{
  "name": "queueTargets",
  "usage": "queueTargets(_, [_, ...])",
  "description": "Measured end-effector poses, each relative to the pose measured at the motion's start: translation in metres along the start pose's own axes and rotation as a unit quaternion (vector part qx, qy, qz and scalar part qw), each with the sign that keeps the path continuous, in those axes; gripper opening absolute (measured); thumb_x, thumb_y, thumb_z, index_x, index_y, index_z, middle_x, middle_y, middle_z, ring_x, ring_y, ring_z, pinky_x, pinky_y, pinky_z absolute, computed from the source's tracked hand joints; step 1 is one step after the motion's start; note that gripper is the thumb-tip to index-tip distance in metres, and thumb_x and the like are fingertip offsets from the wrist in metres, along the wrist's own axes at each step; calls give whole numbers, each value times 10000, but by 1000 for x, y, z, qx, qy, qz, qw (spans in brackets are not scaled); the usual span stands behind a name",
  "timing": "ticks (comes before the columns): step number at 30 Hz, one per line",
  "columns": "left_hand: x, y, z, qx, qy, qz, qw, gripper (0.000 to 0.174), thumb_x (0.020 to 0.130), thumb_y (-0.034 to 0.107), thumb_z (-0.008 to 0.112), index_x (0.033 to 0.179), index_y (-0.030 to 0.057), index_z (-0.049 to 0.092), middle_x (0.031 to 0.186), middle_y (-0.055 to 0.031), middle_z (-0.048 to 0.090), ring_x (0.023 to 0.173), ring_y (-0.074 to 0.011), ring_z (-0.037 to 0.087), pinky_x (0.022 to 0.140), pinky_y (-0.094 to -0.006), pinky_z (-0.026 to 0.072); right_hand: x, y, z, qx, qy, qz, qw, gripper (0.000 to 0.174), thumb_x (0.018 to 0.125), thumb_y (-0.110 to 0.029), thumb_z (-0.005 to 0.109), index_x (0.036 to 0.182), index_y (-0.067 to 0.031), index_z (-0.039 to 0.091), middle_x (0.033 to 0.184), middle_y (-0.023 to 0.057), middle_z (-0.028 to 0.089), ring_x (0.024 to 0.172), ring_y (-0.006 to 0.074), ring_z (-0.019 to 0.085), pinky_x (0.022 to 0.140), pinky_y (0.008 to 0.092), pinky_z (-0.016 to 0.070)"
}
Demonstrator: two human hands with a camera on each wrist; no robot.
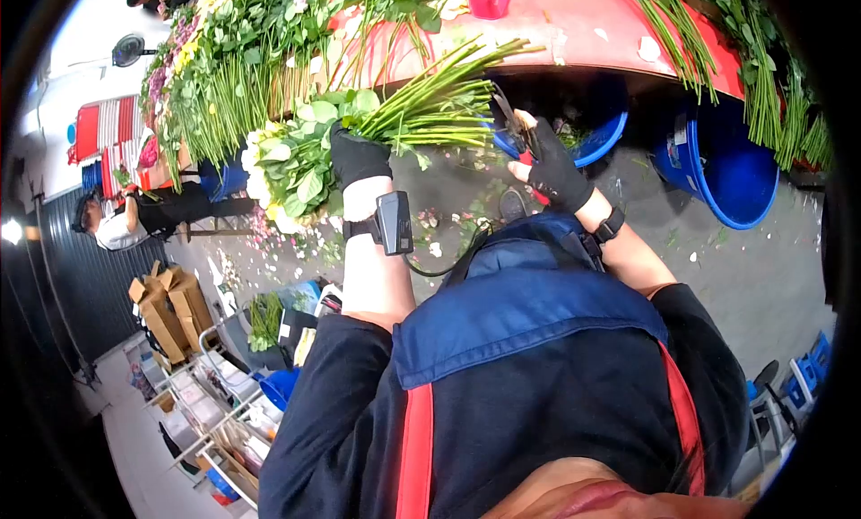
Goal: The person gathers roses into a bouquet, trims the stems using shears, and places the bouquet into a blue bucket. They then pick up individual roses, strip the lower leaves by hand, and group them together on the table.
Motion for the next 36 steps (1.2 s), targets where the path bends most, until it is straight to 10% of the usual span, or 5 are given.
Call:
queueTargets(7, [-10, 26, -11, -107, 18, -54, 993, 172, 902, 43, 457, 1009, 39, 592, 935, -74, 644, 795, -191, 603, 756, -311, 495, 3, -2, 1, 119, 14, 149, 982, 409, 786, -63, 649, 1187, -8, 594, 917, 36, 644, 827, 81, 540, 791, 252, 450])
queueTargets(16, [-19, 14, -21, -4, 70, -87, 994, 237, 954, 164, 395, 1014, 40, 588, 910, -92, 641, 786, -195, 602, 721, -290, 490, 39, -15, 5, -124, -52, -39, 990, 837, 676, -232, 744, 1385, -28, 348, 1273, 197, 464, 1190, 318, 460, 1011, 371, 363])
queueTargets(28, [-7, -39, -2, -102, 105, -97, 985, 176, 904, 207, 509, 879, 64, 606, 831, -64, 637, 705, -205, 593, 688, -319, 481, 16, -7, 2, -44, 16, 14, 999, 420, 712, -68, 662, 1126, -27, 598, 752, 23, 594, 632, 125, 539, 633, 263, 459])
queueTargets(30, [-8, -32, -5, 32, 91, -112, 989, 129, 883, 174, 551, 886, 53, 595, 834, -67, 630, 699, -206, 588, 677, -327, 483, 10, 2, 4, -32, -40, 62, 997, 568, 707, -107, 698, 1235, -12, 513, 969, 111, 599, 871, 202, 578, 806, 321, 462])
queueTargets(36, [-13, -77, 14, -471, 212, -207, 831, 198, 793, 153, 654, 912, 15, 575, 856, -62, 601, 714, -217, 586, 675, -342, 488, 36, -18, 19, -13, -121, 91, 988, 763, 716, -214, 716, 1354, 20, 370, 1280, 224, 479, 1203, 308, 469, 1011, 375, 361])
Point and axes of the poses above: each hand's wrist, its own x-axis towards the middle knuckle, its own z-axis out of the palm, y = z × x, the point moved 9 cm from there along x, towards the middle knuckle
